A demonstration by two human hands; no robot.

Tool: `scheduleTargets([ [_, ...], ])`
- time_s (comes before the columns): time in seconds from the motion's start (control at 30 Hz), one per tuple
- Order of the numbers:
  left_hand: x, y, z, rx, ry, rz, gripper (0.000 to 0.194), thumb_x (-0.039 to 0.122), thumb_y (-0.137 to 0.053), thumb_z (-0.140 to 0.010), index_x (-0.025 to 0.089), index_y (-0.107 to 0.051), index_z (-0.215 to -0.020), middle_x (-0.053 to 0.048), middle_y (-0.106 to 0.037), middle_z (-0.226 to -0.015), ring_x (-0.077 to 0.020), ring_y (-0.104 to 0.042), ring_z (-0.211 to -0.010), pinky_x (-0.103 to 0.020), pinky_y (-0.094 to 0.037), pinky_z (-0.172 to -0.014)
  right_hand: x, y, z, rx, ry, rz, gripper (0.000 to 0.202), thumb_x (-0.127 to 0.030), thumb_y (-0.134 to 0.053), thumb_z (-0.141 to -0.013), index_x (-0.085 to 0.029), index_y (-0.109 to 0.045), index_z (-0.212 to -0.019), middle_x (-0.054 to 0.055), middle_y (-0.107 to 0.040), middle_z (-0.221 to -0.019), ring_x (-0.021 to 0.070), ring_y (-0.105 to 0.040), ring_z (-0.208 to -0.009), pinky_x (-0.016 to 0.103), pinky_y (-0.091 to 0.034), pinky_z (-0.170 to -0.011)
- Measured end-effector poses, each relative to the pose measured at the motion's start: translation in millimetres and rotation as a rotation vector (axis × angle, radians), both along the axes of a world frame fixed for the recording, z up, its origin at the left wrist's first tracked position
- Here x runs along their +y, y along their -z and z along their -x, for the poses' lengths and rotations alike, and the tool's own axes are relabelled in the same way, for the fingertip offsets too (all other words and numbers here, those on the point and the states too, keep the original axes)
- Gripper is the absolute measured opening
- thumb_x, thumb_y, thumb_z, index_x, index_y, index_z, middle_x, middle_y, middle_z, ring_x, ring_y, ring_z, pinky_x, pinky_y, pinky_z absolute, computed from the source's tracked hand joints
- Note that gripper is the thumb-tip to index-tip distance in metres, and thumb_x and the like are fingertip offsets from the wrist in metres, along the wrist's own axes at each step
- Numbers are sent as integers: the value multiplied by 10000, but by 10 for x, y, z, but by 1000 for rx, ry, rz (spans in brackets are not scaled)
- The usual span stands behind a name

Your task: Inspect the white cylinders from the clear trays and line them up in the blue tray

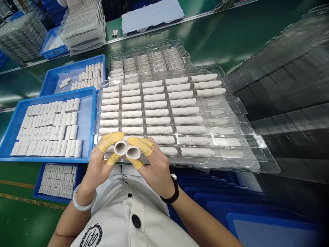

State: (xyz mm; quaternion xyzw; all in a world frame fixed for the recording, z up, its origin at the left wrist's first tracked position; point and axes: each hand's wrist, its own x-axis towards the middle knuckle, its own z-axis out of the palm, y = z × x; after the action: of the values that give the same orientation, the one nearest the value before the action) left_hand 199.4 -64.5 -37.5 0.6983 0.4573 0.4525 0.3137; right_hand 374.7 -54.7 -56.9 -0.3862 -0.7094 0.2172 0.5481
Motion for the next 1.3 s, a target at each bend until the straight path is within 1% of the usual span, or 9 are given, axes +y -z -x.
scheduleTargets([
  [0.23,1,-5,1,4,-4,-48,469,121,-617,-902,297,-595,-1337,-83,-657,-1271,-235,-583,-1220,-402,-460,-1060,4,0,11,-32,24,-26,472,-128,-662,-873,-342,-586,-1287,66,-729,-1043,235,-684,-917,422,-594,-739],
  [0.4,23,6,8,12,13,-95,478,110,-621,-896,283,-592,-1340,-83,-666,-1247,-226,-598,-1193,-379,-483,-1029,21,5,34,-6,37,-96,414,-87,-665,-852,-249,-605,-1228,89,-723,-1028,217,-663,-912,392,-592,-767],
  [0.53,34,25,12,19,20,-94,466,123,-614,-901,278,-592,-1340,-88,-664,-1251,-233,-598,-1195,-384,-481,-1031,22,-16,21,-5,54,-100,387,-84,-656,-852,-255,-605,-1195,80,-719,-1033,212,-656,-908,395,-587,-781],
  [0.63,31,19,13,49,31,-84,462,129,-592,-913,271,-578,-1353,-96,-654,-1254,-232,-595,-1190,-382,-481,-1022,20,-33,-13,-26,48,-140,353,-114,-653,-855,-238,-601,-1182,113,-694,-1134,236,-643,-1026,432,-578,-860],
  [0.73,24,-4,10,98,34,-78,462,131,-557,-931,265,-552,-1373,-100,-647,-1262,-226,-600,-1177,-370,-487,-1004,26,-36,-39,-67,-60,-256,323,-138,-641,-854,-193,-597,-1169,150,-676,-1195,273,-568,-1235,462,-546,-962],
  [0.8,21,-19,7,132,30,-85,457,123,-544,-933,264,-552,-1367,-96,-651,-1254,-222,-609,-1162,-361,-495,-987,33,-27,-43,-82,-117,-294,325,-129,-625,-854,-170,-591,-1174,157,-688,-1176,274,-541,-1286,463,-531,-989],
  [0.9,22,-22,2,147,14,-96,442,114,-538,-933,259,-567,-1349,-93,-653,-1240,-221,-610,-1155,-356,-496,-984,39,1,-38,-50,-95,-262,356,-138,-617,-865,-168,-581,-1217,162,-695,-1170,268,-576,-1224,462,-544,-952],
  [1.07,16,7,1,89,12,-84,476,90,-546,-925,272,-557,-1365,-87,-640,-1249,-215,-579,-1197,-361,-457,-1040,42,44,-48,29,50,-181,429,-111,-650,-849,-227,-595,-1259,113,-724,-1097,244,-634,-1003,409,-569,-840],
  [1.3,5,-11,-19,102,13,-86,471,89,-556,-921,274,-567,-1354,-85,-642,-1240,-212,-588,-1174,-355,-465,-1026,67,43,-50,29,65,-153,415,-95,-671,-842,-250,-603,-1221,91,-732,-1043,238,-649,-949,413,-576,-803],
])
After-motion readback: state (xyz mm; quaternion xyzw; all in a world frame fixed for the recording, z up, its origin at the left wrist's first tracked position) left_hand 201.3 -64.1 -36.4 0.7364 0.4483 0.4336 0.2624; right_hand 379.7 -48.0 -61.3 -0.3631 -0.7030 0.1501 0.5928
